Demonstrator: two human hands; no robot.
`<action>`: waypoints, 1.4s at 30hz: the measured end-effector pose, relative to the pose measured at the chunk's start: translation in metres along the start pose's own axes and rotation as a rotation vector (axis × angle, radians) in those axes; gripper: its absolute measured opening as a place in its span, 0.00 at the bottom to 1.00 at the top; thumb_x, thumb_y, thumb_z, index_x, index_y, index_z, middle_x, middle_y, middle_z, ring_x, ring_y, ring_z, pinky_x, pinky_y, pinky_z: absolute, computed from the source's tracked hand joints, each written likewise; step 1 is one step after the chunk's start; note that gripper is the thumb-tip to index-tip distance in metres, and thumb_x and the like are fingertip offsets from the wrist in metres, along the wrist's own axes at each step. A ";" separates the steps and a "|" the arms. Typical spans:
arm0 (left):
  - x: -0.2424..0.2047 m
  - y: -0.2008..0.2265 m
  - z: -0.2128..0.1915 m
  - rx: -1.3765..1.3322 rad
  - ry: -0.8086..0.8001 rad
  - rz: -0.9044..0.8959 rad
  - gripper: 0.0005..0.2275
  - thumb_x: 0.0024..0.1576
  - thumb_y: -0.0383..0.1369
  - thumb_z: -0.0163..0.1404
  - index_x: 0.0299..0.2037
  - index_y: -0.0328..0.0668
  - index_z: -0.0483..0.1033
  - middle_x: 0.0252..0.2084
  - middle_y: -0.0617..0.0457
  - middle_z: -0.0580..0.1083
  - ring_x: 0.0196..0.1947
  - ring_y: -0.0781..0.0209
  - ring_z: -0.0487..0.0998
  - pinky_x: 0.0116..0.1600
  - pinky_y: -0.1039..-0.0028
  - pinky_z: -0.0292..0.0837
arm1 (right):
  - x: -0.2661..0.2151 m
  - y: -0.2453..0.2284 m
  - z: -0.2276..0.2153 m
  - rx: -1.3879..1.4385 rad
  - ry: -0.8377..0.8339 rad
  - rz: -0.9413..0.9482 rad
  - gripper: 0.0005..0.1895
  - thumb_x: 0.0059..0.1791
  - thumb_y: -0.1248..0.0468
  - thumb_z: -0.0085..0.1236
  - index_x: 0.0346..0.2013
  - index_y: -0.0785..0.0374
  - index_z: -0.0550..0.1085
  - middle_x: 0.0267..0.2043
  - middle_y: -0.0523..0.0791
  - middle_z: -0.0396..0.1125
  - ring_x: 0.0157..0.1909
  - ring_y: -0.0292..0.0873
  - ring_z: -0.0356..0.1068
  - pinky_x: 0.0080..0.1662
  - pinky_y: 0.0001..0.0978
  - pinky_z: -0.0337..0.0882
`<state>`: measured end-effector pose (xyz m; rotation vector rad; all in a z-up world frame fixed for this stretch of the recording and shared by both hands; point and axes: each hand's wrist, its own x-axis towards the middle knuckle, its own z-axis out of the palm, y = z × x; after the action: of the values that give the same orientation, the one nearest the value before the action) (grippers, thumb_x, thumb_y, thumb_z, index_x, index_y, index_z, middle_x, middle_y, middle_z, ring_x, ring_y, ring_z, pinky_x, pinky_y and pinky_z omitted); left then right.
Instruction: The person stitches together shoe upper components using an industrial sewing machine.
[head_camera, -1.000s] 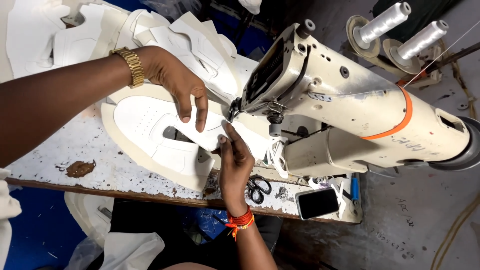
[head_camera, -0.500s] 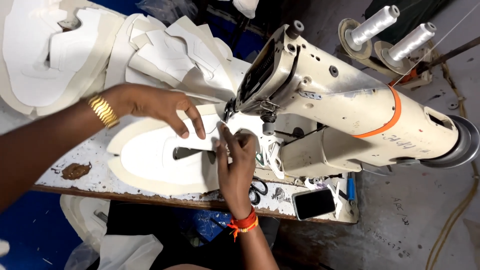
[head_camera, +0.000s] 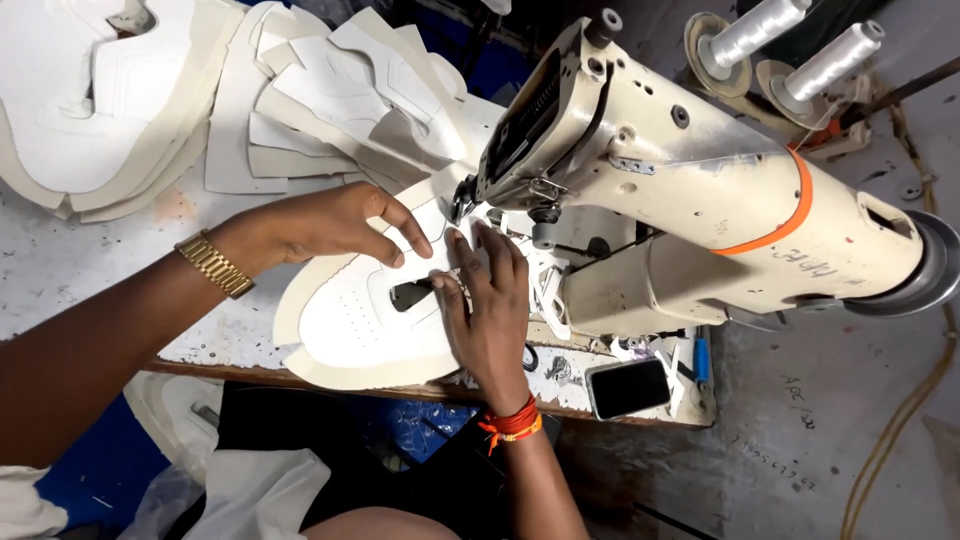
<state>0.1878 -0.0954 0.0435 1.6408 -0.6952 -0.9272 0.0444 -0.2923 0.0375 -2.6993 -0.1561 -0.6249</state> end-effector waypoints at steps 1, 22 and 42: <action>0.001 -0.001 -0.001 -0.005 0.010 0.009 0.13 0.46 0.26 0.61 0.43 0.41 0.86 0.47 0.48 0.83 0.58 0.59 0.76 0.68 0.67 0.63 | 0.002 0.000 -0.003 0.024 -0.011 -0.019 0.25 0.54 0.56 0.57 0.65 0.60 0.71 0.69 0.54 0.61 0.71 0.57 0.56 0.66 0.53 0.62; 0.007 -0.008 0.032 -0.253 0.242 -0.010 0.15 0.49 0.24 0.59 0.47 0.41 0.82 0.54 0.47 0.80 0.55 0.55 0.80 0.63 0.66 0.74 | -0.045 0.057 -0.031 0.732 -0.266 0.191 0.37 0.42 0.69 0.57 0.68 0.57 0.66 0.73 0.50 0.56 0.75 0.52 0.55 0.70 0.46 0.57; -0.001 -0.029 0.119 -0.541 0.632 0.284 0.18 0.57 0.25 0.55 0.58 0.35 0.75 0.58 0.50 0.77 0.49 0.70 0.80 0.57 0.77 0.77 | -0.033 0.070 -0.002 1.073 0.242 0.558 0.25 0.58 0.59 0.41 0.71 0.56 0.62 0.79 0.49 0.49 0.77 0.49 0.51 0.71 0.46 0.57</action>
<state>0.0853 -0.1478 0.0013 1.2026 -0.1984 -0.3082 0.0268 -0.3593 0.0018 -1.5140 0.2557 -0.4769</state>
